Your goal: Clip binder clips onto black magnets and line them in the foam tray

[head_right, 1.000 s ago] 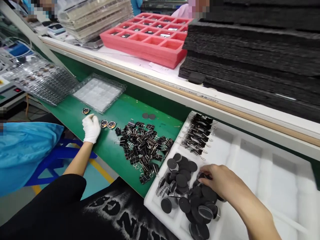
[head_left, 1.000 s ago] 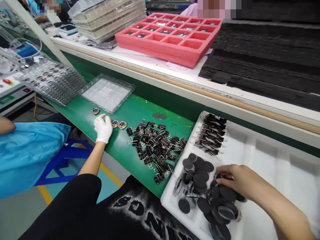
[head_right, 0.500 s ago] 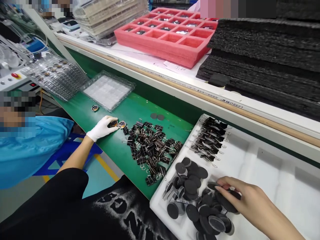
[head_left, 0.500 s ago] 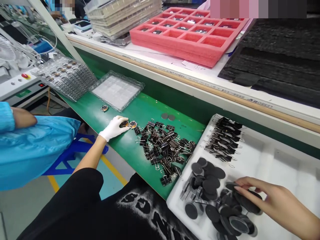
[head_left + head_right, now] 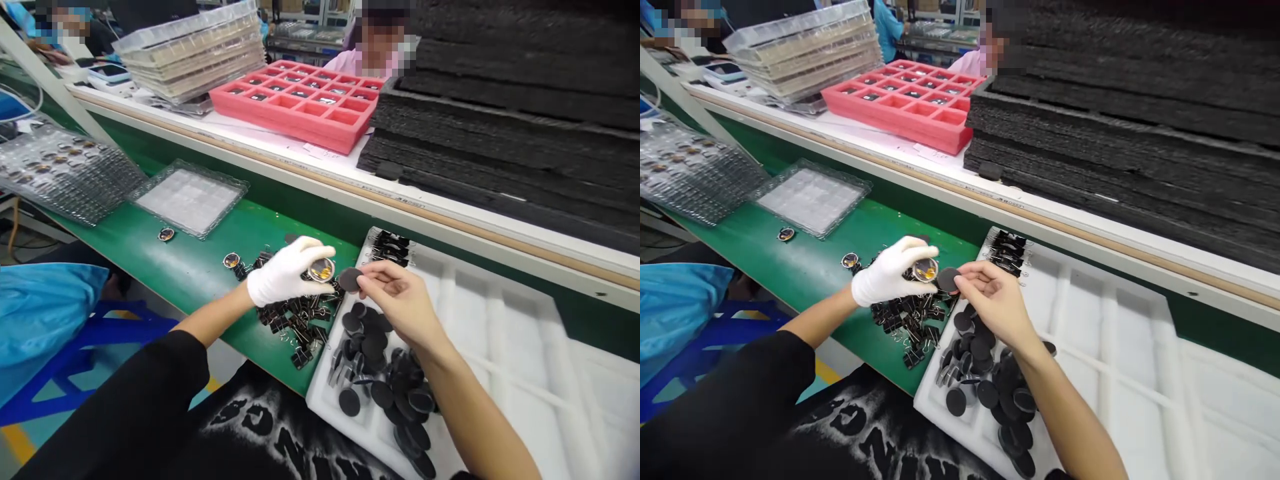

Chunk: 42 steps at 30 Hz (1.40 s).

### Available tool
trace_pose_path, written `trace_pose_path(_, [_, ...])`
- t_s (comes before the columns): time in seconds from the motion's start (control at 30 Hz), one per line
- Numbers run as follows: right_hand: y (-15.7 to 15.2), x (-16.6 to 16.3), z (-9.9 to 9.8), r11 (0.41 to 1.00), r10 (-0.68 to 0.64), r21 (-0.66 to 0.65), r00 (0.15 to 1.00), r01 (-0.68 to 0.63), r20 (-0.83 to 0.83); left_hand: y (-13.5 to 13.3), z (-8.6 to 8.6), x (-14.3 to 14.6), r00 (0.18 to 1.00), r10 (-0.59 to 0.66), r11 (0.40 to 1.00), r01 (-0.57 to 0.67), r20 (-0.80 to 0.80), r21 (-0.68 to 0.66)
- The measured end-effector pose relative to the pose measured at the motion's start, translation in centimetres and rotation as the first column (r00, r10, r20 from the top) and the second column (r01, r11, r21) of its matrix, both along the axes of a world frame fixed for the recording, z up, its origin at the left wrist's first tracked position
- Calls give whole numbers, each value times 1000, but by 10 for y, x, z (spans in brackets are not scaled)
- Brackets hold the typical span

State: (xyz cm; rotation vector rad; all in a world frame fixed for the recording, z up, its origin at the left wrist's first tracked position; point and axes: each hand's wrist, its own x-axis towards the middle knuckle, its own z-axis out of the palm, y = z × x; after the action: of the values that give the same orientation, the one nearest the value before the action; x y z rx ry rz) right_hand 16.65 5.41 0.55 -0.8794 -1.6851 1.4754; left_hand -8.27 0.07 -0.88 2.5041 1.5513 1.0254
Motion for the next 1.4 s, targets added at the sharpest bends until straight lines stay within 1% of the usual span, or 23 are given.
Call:
trace_pose_path(0.1, [0, -3, -6, 1000, -18, -3, 999, 18, -30, 14, 1, 27, 991, -129, 988, 132, -45, 80])
trace_pose_path(0.23, [0, 6, -21, 995, -65, 71, 997, 68, -46, 22, -3, 37, 977, -149, 974, 172, -155, 146])
trace_pose_path(0.3, [1, 11, -27, 987, -58, 146, 995, 70, -81, 24, -4, 39, 975, -147, 966, 178, -166, 189])
trace_pose_path(0.33, [2, 14, -28, 969, -66, 232, 993, 87, -97, 25, -5, 40, 977, -149, 962, 178, -153, 205])
trace_pose_path(0.37, [2, 17, -29, 930, -80, 350, 991, 112, -104, 25, -6, 41, 979, -154, 961, 180, -132, 211])
trace_pose_path(0.4, [2, 19, -29, 864, -95, 486, 990, 133, -102, 26, -6, 42, 981, -160, 962, 180, -109, 206])
trace_pose_path(0.47, [3, 24, -28, 683, -104, 720, 992, 119, -65, 26, -7, 43, 983, -162, 968, 175, -86, 182])
trace_pose_path(0.5, [2, 26, -27, 604, -101, 792, 994, 90, -36, 26, -8, 43, 984, -156, 971, 169, -91, 167])
trace_pose_path(0.53, [2, 28, -27, 548, -91, 834, 996, 64, -17, 27, -8, 43, 983, -150, 974, 165, -102, 155])
trace_pose_path(0.57, [2, 29, -27, 519, -75, 853, 997, 46, -8, 27, -9, 43, 983, -147, 975, 163, -110, 148])
trace_pose_path(0.63, [1, 30, -28, 529, -37, 848, 999, 33, -16, 28, -9, 44, 981, -161, 971, 177, -105, 161])
trace_pose_path(0.7, [2, 30, -30, 613, -49, 786, 997, 83, -67, 29, -9, 47, 977, -198, 955, 210, -77, 208])
trace_pose_path(0.77, [4, 29, -32, 755, -118, 632, 984, 176, -134, 29, -7, 53, 970, -232, 936, 243, -70, 254])
trace_pose_path(0.83, [7, 28, -34, 918, -128, 351, 976, 185, -178, 30, -4, 60, 960, -257, 927, 277, -108, 252])
trace_pose_path(0.87, [9, 28, -35, 975, -82, 186, 978, 118, -192, 31, -2, 64, 954, -265, 928, 292, -142, 231])
trace_pose_path(0.9, [11, 27, -36, 999, -16, 30, 978, 23, -208, 32, -1, 66, 945, -273, 931, 306, -181, 197])
trace_pose_path(0.97, [15, 26, -38, 973, 73, -196, 966, -124, -246, 36, 4, 68, 923, -297, 937, 331, -243, 112])
trace_pose_path(1.0, [18, 26, -38, 955, 68, -263, 963, -138, -262, 38, 6, 66, 919, -309, 938, 337, -246, 79])
trace_pose_path(1.07, [23, 26, -38, 935, -37, -348, 958, -67, -284, 43, 10, 57, 945, -278, 955, 291, -173, 51])
trace_pose_path(1.17, [31, 30, -37, 906, -221, -414, 930, 84, -294, 49, 15, 36, 994, -72, 997, 69, -78, -41])
trace_pose_path(1.23, [36, 33, -36, 890, -300, -428, 909, 158, -289, 49, 15, 26, 977, 9, 978, -54, -215, -203])
trace_pose_path(1.3, [38, 34, -36, 884, -342, -421, 897, 206, -279, 46, 12, 22, 907, -30, 938, -119, -420, -324])
trace_pose_path(1.4, [38, 33, -38, 901, -319, -388, 905, 196, -282, 39, 1, 23, 773, -112, 911, -170, -624, -375])
